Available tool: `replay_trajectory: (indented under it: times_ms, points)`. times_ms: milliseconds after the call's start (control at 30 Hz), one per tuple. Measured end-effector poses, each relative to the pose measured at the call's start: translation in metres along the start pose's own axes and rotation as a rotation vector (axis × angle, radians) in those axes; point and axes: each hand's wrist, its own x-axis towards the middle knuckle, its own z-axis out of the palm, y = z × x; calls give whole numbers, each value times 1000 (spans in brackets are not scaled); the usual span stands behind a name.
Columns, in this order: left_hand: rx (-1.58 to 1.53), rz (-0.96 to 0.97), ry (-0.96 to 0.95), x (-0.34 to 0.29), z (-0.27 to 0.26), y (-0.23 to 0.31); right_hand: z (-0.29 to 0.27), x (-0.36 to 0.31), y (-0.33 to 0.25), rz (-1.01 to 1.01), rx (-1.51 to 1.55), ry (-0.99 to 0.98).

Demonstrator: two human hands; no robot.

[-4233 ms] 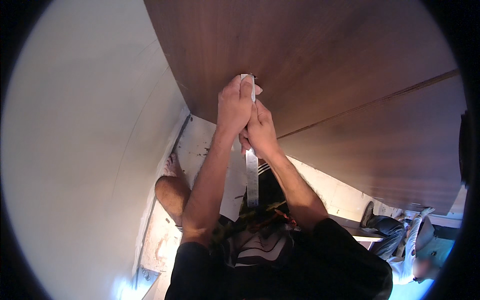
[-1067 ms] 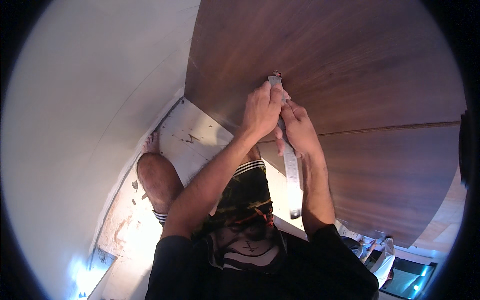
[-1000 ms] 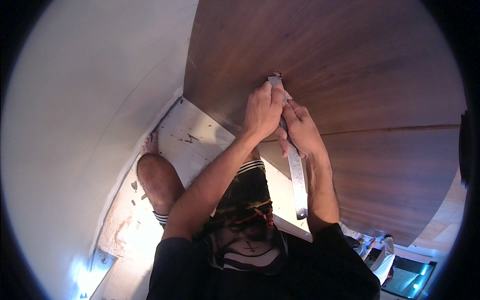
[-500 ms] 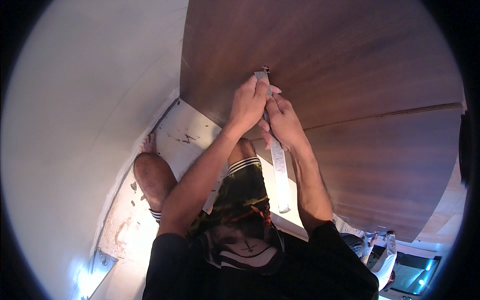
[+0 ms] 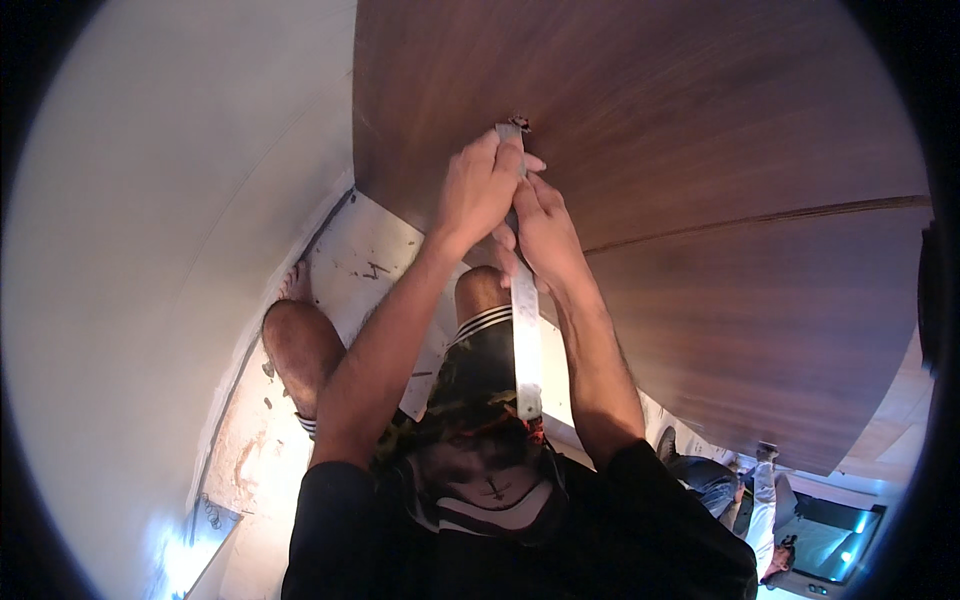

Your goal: The person installs a large curved wooden panel onto a wall structure. They use a rubber mallet to tap the panel into place and a metal ruler to measure and align the edges. The person also uses a utility knife to trim the panel and a tape measure to check dimensions.

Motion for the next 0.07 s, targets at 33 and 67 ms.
replay_trajectory:
  times_ms: [33, 67]
  points:
    - [9, 0, 1, -4, 2, -1, -5, -3, -2, -10, -19, -11]
    - [7, 9, 9, -1, 1, -1, -12, -6, -2, -20, -37, -22]
